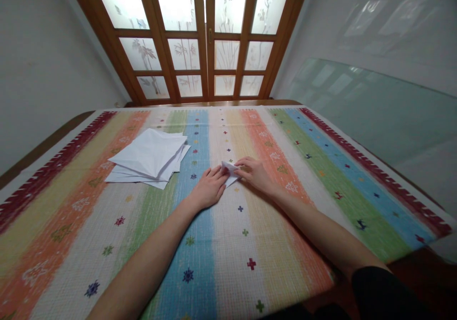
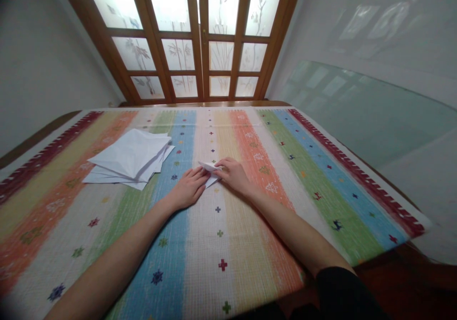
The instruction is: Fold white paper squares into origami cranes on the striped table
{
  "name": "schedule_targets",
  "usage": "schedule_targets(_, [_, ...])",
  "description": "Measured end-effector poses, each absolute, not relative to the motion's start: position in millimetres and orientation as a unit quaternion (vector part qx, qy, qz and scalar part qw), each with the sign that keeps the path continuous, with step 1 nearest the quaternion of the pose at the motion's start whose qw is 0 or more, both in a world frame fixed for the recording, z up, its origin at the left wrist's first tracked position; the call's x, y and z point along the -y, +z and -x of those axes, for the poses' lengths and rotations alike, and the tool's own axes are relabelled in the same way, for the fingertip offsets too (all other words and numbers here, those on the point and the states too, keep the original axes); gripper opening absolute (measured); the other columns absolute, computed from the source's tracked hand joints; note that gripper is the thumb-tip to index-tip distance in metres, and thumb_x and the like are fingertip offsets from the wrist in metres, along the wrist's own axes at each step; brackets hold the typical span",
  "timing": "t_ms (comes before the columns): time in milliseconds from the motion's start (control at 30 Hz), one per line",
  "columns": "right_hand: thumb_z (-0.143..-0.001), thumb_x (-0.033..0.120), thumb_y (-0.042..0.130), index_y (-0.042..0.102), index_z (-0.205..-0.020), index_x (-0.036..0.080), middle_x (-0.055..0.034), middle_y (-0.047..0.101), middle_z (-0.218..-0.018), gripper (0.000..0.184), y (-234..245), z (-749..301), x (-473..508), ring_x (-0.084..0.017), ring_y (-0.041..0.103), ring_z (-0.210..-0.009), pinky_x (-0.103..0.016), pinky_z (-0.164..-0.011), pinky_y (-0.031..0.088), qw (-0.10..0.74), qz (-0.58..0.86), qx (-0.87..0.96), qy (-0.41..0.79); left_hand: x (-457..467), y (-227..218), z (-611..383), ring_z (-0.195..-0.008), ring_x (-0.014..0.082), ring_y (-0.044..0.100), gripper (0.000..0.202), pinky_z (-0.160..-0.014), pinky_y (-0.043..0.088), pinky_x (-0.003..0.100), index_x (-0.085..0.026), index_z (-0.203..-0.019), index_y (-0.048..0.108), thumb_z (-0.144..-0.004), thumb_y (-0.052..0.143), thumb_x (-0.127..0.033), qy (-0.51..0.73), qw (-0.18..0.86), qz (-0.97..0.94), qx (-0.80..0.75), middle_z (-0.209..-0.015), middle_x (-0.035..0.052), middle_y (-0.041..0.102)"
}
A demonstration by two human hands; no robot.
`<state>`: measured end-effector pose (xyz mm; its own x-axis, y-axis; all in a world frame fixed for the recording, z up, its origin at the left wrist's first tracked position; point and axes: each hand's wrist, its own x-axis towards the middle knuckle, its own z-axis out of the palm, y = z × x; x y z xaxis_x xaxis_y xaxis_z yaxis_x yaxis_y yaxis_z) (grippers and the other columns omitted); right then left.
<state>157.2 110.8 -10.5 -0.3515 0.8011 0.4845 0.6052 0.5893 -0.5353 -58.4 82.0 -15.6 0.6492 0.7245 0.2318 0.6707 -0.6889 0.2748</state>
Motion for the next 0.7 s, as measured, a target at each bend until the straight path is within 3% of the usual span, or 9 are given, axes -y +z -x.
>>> schedule_targets(133, [-0.084, 0.016, 0.061, 0.073, -0.086, 0.019, -0.0072, 0.072, -0.088, 0.013, -19, -157, -110, -0.019, 0.066, -0.083, -0.033, -0.076, 0.052, 0.333, 0.442, 0.831, 0.059, -80, -11, 61, -0.121, 0.0265, 0.052, 0.029, -0.102, 0.040, 0.047, -0.021, -0.114, 0.062, -0.090, 0.051, -0.030, 0.219, 0.109, -0.898, -0.366, -0.120, 0.0104, 0.065])
schedule_targets(233, [-0.083, 0.014, 0.062, 0.074, -0.090, 0.019, -0.0086, 0.073, -0.091, 0.014, -23, -162, -109, -0.020, 0.067, -0.087, -0.033, -0.078, 0.053, 0.306, 0.422, 0.853, 0.019, -81, -13, 65, -0.101, 0.0248, 0.061, 0.020, -0.090, 0.047, 0.043, -0.019, -0.103, 0.063, -0.085, 0.055, -0.024, 0.311, 0.118, -0.853, -0.401, -0.101, 0.0094, 0.069])
schedule_targets(400, [-0.088, 0.014, 0.057, 0.073, -0.099, 0.021, -0.0086, 0.074, -0.098, 0.021, -24, -163, -105, -0.019, 0.068, -0.091, -0.034, -0.080, 0.054, 0.267, 0.349, 0.898, -0.013, -87, -20, 67, -0.115, 0.0237, 0.057, 0.045, -0.098, 0.045, 0.044, -0.020, -0.119, 0.059, -0.078, 0.048, -0.006, 0.314, 0.116, -0.859, -0.387, -0.118, 0.0086, 0.067])
schedule_targets(700, [-0.088, 0.012, 0.048, 0.066, -0.114, 0.016, -0.0126, 0.068, -0.119, 0.032, -21, -154, -75, -0.021, 0.063, -0.114, -0.039, -0.098, 0.051, 0.217, 0.275, 0.936, -0.019, -87, -22, 63, -0.122, 0.0241, 0.054, 0.035, -0.103, 0.042, 0.046, -0.018, -0.115, 0.065, -0.088, 0.044, -0.013, 0.216, 0.097, -0.889, -0.393, -0.125, 0.0084, 0.065])
